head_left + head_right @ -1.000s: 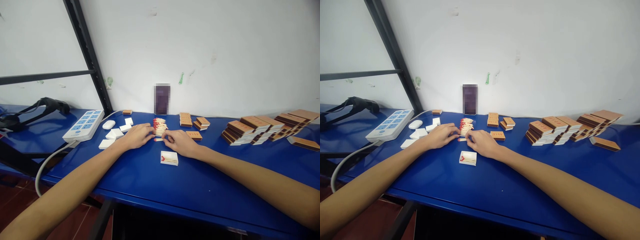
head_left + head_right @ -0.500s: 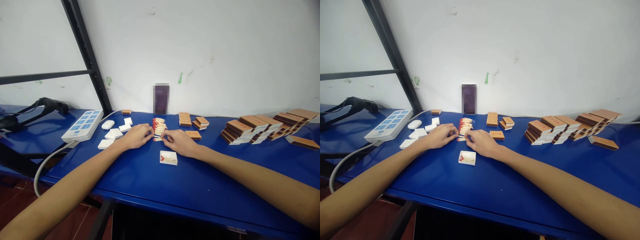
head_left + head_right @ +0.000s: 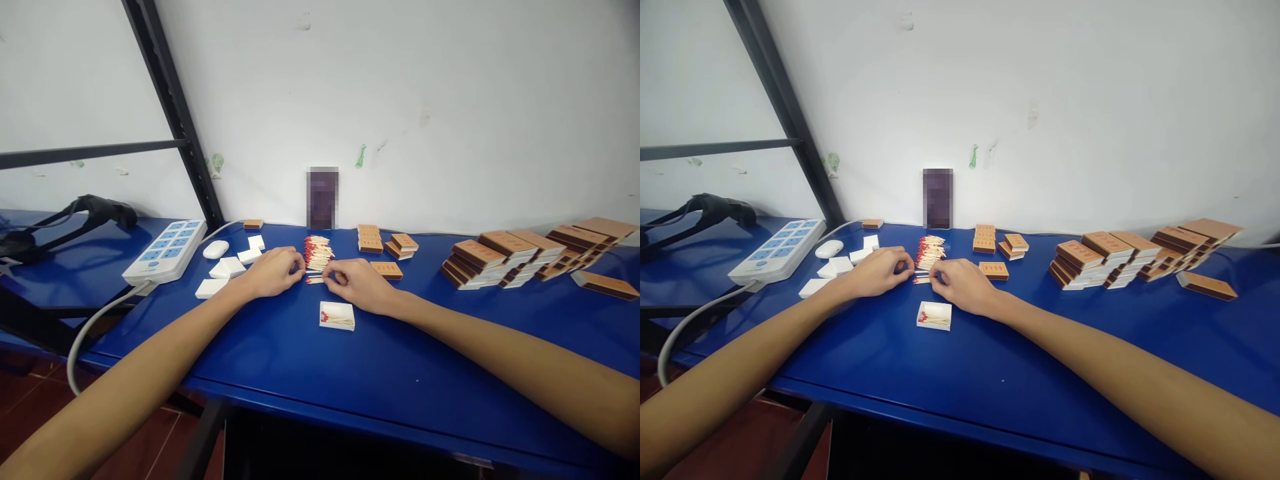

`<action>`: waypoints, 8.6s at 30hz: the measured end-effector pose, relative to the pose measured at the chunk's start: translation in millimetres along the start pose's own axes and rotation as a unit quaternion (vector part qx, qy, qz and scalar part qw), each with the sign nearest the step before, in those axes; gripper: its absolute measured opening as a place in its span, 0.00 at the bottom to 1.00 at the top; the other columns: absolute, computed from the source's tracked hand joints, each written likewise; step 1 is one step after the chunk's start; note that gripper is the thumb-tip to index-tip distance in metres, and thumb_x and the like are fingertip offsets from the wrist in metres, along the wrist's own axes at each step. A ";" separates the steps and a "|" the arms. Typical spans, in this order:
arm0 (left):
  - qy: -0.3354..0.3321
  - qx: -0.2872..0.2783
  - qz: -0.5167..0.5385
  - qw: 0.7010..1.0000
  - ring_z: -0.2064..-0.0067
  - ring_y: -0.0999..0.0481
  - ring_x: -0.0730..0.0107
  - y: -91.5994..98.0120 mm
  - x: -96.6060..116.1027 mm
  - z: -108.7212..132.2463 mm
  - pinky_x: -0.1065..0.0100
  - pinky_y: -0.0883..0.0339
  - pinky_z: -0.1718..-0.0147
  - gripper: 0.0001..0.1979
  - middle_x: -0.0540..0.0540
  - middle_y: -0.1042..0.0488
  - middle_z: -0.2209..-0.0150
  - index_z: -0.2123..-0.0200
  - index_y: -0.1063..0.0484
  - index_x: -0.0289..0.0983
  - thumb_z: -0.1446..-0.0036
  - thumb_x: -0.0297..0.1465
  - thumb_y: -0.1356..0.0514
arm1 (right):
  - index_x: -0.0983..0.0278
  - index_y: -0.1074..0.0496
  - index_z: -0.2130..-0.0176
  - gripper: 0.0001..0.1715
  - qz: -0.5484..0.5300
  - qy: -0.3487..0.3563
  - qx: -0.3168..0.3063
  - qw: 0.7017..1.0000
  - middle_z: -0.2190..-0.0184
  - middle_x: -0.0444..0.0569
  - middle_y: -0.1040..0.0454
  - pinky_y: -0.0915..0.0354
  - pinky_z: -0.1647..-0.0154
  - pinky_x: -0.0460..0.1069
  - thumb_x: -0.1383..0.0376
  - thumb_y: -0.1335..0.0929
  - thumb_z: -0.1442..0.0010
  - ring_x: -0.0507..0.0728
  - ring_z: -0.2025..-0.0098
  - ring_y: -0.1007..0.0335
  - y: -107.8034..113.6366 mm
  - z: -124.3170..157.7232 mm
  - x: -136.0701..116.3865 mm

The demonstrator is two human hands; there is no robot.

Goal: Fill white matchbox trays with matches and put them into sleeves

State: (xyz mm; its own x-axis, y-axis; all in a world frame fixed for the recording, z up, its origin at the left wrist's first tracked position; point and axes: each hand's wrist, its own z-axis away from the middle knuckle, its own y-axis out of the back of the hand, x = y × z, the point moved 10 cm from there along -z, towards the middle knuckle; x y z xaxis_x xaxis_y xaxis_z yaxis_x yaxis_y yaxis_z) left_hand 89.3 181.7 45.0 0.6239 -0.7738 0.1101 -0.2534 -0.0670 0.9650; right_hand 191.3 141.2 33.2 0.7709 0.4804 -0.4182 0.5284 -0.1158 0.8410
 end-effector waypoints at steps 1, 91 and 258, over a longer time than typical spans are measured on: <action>0.005 -0.002 -0.006 1.000 0.67 0.29 0.67 1.6 -0.7 0.5 0.67 0.40 0.67 0.09 0.47 0.27 0.66 0.66 0.27 0.38 0.42 0.33 0.46 | 0.64 0.28 0.68 0.05 -0.006 -0.003 0.006 1.000 0.80 0.40 0.36 0.51 0.73 0.45 0.68 0.35 0.43 0.48 0.78 0.45 1.5 -0.1 1.0; -0.080 -0.059 -0.064 0.993 0.55 0.25 0.61 -12.7 32.3 9.2 0.64 0.34 0.59 0.19 0.40 0.26 0.52 0.44 0.34 0.36 0.36 0.27 0.54 | 0.64 0.27 0.57 0.14 -0.148 -0.001 0.184 0.972 0.65 0.50 0.22 0.32 0.60 0.52 0.63 0.39 0.35 0.55 0.65 0.26 37.2 10.7 8.1; -0.119 -0.025 -0.090 0.988 0.62 0.27 0.65 -1.1 41.2 9.2 0.64 0.41 0.63 0.14 0.44 0.26 0.60 0.60 0.25 0.38 0.35 0.36 0.48 | 0.62 0.22 0.62 0.17 0.154 0.082 -0.080 0.981 0.65 0.50 0.24 0.47 0.59 0.52 0.61 0.38 0.33 0.57 0.61 0.33 -2.1 -4.2 -26.0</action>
State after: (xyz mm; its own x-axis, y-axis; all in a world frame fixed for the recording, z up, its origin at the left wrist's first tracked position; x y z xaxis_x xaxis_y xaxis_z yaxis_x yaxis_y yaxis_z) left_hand 108.5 144.1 46.3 0.4624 -0.8788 -0.1179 -0.1138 -0.1907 0.9750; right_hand 168.7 132.6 43.7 0.8103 0.5798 -0.0854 0.2062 -0.1456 0.9676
